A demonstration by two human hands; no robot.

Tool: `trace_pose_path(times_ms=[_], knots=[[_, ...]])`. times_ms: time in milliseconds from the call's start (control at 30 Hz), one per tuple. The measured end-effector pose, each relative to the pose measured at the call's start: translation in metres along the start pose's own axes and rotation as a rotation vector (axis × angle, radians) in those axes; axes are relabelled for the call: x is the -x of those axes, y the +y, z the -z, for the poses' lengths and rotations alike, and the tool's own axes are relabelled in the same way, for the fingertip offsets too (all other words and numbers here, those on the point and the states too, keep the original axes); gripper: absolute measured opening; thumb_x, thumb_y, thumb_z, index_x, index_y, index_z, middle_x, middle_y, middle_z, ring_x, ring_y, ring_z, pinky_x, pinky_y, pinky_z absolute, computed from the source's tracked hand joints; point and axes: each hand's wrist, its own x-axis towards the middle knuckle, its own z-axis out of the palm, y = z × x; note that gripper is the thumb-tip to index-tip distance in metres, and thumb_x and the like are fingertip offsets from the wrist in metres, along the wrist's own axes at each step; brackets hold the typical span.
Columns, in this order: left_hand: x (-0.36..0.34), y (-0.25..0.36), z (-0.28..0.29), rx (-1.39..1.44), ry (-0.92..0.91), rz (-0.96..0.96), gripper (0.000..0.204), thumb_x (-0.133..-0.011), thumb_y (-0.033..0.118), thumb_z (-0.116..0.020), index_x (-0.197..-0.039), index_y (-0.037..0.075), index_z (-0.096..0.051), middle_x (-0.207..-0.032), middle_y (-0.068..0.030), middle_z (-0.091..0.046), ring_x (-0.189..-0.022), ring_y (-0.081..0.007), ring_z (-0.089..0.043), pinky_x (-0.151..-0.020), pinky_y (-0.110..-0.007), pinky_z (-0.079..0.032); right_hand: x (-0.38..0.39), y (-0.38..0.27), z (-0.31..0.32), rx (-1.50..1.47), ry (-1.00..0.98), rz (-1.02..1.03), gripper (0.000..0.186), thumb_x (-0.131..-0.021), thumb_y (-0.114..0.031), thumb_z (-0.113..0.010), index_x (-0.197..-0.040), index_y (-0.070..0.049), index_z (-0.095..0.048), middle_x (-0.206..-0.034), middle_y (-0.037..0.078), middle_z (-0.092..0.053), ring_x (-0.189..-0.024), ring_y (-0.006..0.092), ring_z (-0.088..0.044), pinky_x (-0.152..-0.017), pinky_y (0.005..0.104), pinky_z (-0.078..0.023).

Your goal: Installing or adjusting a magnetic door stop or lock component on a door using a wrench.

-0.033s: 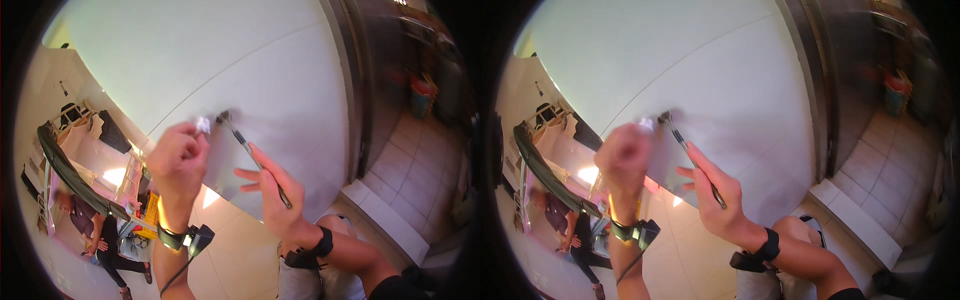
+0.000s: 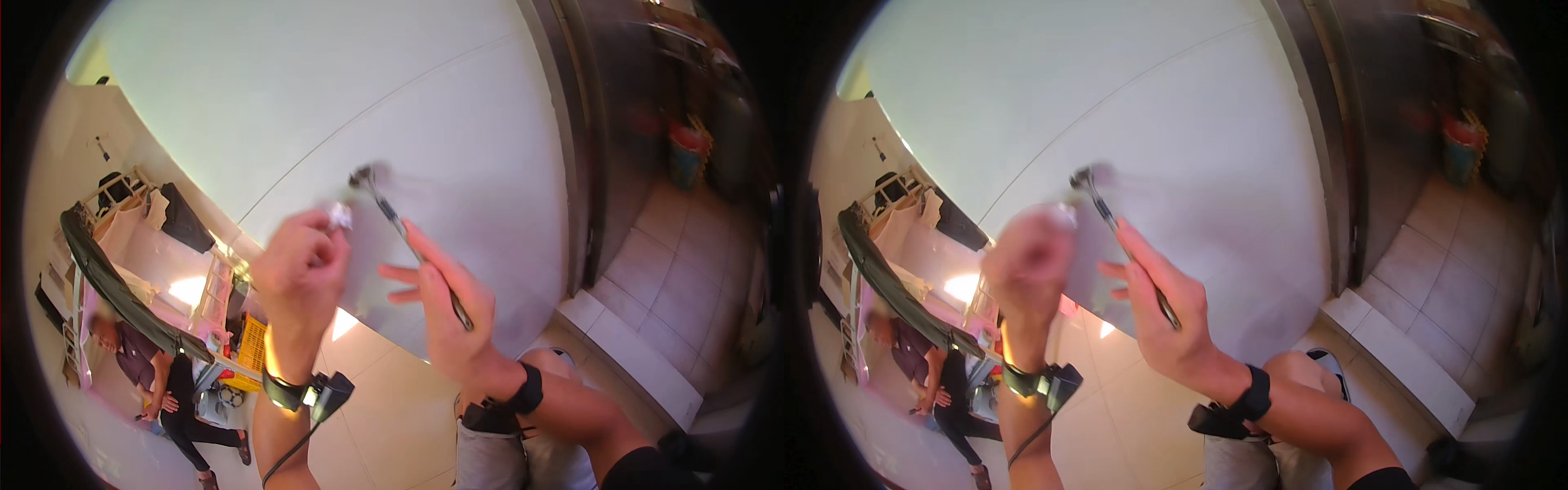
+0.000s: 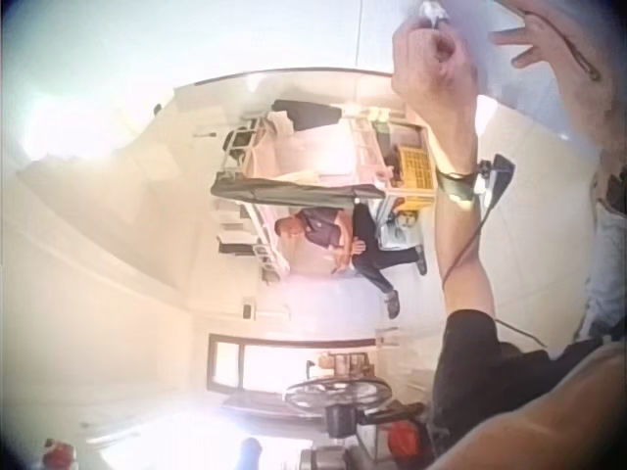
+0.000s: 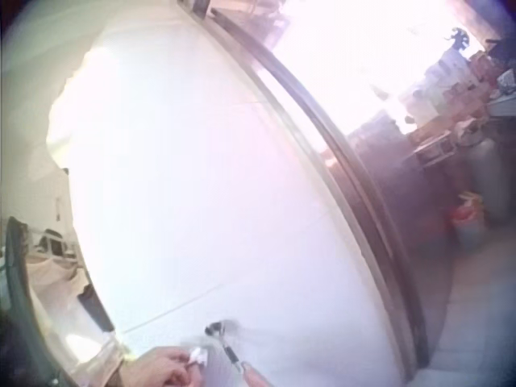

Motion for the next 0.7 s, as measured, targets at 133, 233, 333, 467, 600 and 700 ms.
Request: trace_pose_path(times_ms=[133,233,333,467,600,700], knots=[[0.024,0.008,-0.012,0.028,-0.166,-0.121,0.025,-0.077,-0.008,-0.081,-0.073,0.002,-0.058,-0.093,-0.0120,-0.074,-0.060,-0.0180,-0.063,-0.053,-0.029,-0.048,-0.045,-0.016,0.005,-0.021,0.108,0.058,0.042,-0.111,-0.007,-0.045,-0.152,0.005,-0.050,-0.144,0.017,-0.062,-0.110,0.0267,-0.075,-0.083,0.0332,-0.062],[0.017,0.004,-0.002,0.001,-0.097,-0.129,0.026,-0.080,-0.008,-0.081,-0.073,0.002,-0.058,-0.093,-0.0115,-0.075,-0.055,-0.0145,-0.059,-0.051,-0.027,-0.046,-0.011,-0.005,0.027,-0.022,0.144,-0.054,0.043,-0.111,-0.008,-0.048,-0.152,0.002,-0.051,-0.136,0.015,-0.068,-0.107,0.0228,-0.075,-0.080,0.0302,-0.060],[-0.004,-0.009,0.018,-0.200,0.165,-0.062,0.026,-0.085,-0.007,-0.079,-0.073,0.002,-0.058,-0.091,-0.0068,-0.076,-0.052,-0.0069,-0.055,-0.048,-0.023,-0.041,0.032,0.000,0.030,-0.006,0.082,-0.181,0.043,-0.111,-0.010,-0.048,-0.153,0.000,-0.051,-0.134,0.013,-0.069,-0.105,0.0218,-0.076,-0.077,0.0295,-0.059],[-0.027,-0.004,0.003,0.028,0.278,0.120,0.025,-0.091,-0.004,-0.077,-0.074,0.002,-0.059,-0.091,-0.0019,-0.074,-0.054,-0.0003,-0.049,-0.047,-0.019,-0.035,0.000,-0.010,0.029,0.058,0.065,-0.097,0.043,-0.111,-0.010,-0.047,-0.153,-0.003,-0.053,-0.127,0.011,-0.071,-0.102,0.0196,-0.076,-0.074,0.0280,-0.057],[-0.022,0.010,-0.033,0.074,0.172,0.039,0.027,-0.087,-0.005,-0.078,-0.072,0.002,-0.057,-0.092,-0.0050,-0.075,-0.050,-0.0032,-0.050,-0.048,-0.021,-0.039,-0.049,-0.015,0.028,-0.032,0.191,-0.017,0.043,-0.111,-0.011,-0.048,-0.153,-0.003,-0.053,-0.122,0.010,-0.071,-0.099,0.0185,-0.076,-0.073,0.0280,-0.057],[-0.021,0.017,-0.044,0.087,0.078,-0.028,0.029,-0.083,-0.007,-0.080,-0.070,0.002,-0.056,-0.095,-0.0105,-0.076,-0.049,-0.0089,-0.055,-0.049,-0.024,-0.044,-0.038,-0.015,0.029,-0.086,0.227,-0.043,0.043,-0.111,-0.014,-0.050,-0.153,-0.003,-0.053,-0.116,0.009,-0.070,-0.097,0.0181,-0.076,-0.072,0.0279,-0.056]])
